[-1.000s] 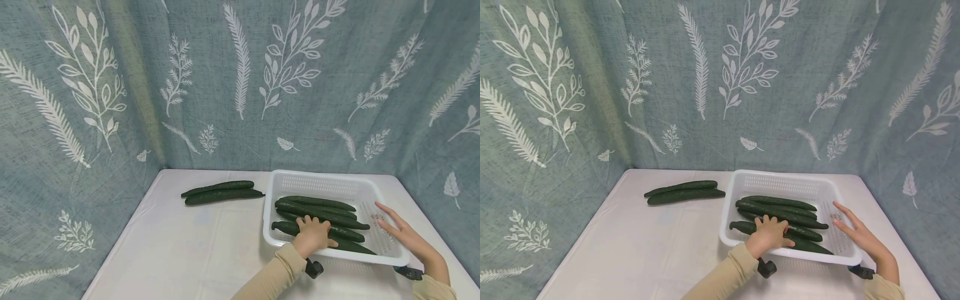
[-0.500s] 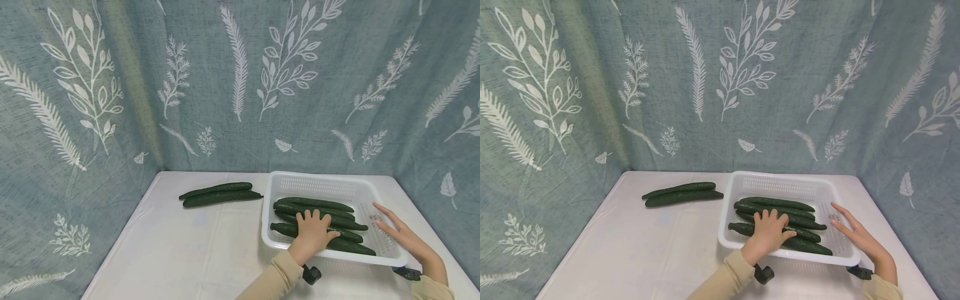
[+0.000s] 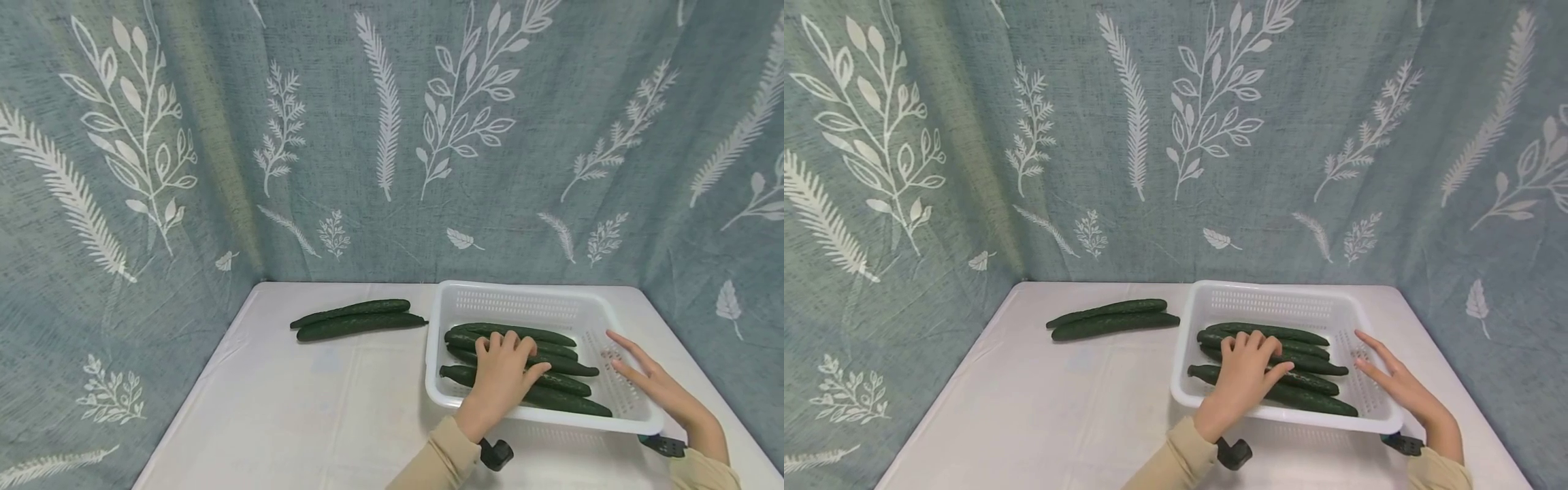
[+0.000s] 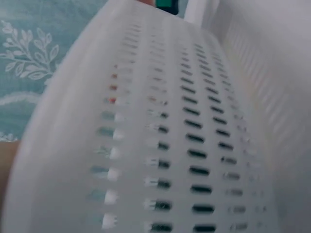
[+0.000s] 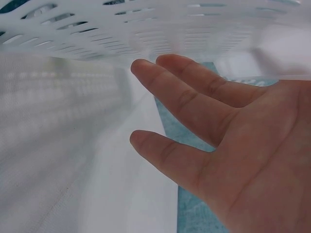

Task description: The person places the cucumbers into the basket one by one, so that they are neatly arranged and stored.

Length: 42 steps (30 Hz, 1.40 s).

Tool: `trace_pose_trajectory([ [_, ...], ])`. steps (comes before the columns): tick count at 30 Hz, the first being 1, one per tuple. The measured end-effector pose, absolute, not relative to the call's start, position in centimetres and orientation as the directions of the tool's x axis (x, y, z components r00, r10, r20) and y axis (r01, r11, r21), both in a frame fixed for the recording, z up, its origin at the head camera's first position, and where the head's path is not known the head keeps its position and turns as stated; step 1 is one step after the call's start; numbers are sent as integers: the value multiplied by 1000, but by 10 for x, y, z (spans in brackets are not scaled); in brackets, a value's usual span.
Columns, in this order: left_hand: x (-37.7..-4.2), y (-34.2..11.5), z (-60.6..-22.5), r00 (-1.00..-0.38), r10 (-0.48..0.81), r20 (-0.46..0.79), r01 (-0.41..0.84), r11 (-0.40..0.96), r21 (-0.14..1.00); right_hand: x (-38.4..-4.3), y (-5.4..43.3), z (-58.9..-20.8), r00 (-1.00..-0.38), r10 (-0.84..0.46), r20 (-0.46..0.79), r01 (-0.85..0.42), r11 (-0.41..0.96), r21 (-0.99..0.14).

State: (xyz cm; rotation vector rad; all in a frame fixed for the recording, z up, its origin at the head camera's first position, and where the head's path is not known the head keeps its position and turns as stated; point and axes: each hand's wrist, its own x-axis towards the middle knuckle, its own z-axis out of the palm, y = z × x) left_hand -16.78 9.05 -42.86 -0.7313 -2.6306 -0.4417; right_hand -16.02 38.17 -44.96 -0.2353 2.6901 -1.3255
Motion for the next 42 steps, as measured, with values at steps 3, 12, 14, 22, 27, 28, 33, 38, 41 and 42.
trace_pose_trajectory([
  [3,-167,82,-425,-784,411,466,555,800,229,-160,382,-449,-979,-198,-54,-78,600,-796],
  [12,-168,48,-415,-776,348,526,556,771,311,-159,381,-449,-981,-189,-48,-76,598,-798],
  [14,-169,39,-414,-779,333,531,553,764,332,-159,381,-449,-981,-187,-47,-77,601,-795],
  [22,-181,2,-413,-809,281,517,518,756,400,-159,383,-450,-979,-195,-53,-75,593,-801],
  [27,-193,-20,-420,-832,250,496,483,767,423,-158,382,-451,-979,-194,-59,-68,586,-807],
  [28,-195,-24,-421,-835,248,492,479,768,426,-158,382,-450,-979,-193,-60,-66,588,-806],
  [33,-207,-43,-430,-838,235,492,474,759,445,-158,381,-450,-981,-187,-60,-64,595,-801],
  [38,-219,-62,-440,-845,199,496,443,781,441,-158,380,-450,-981,-190,-48,-74,590,-804],
  [41,-226,-76,-450,-854,175,490,411,803,431,-158,380,-450,-981,-184,-56,-66,594,-802],
  [42,-228,-80,-453,-857,168,487,403,808,430,-158,380,-450,-981,-185,-56,-67,596,-800],
])
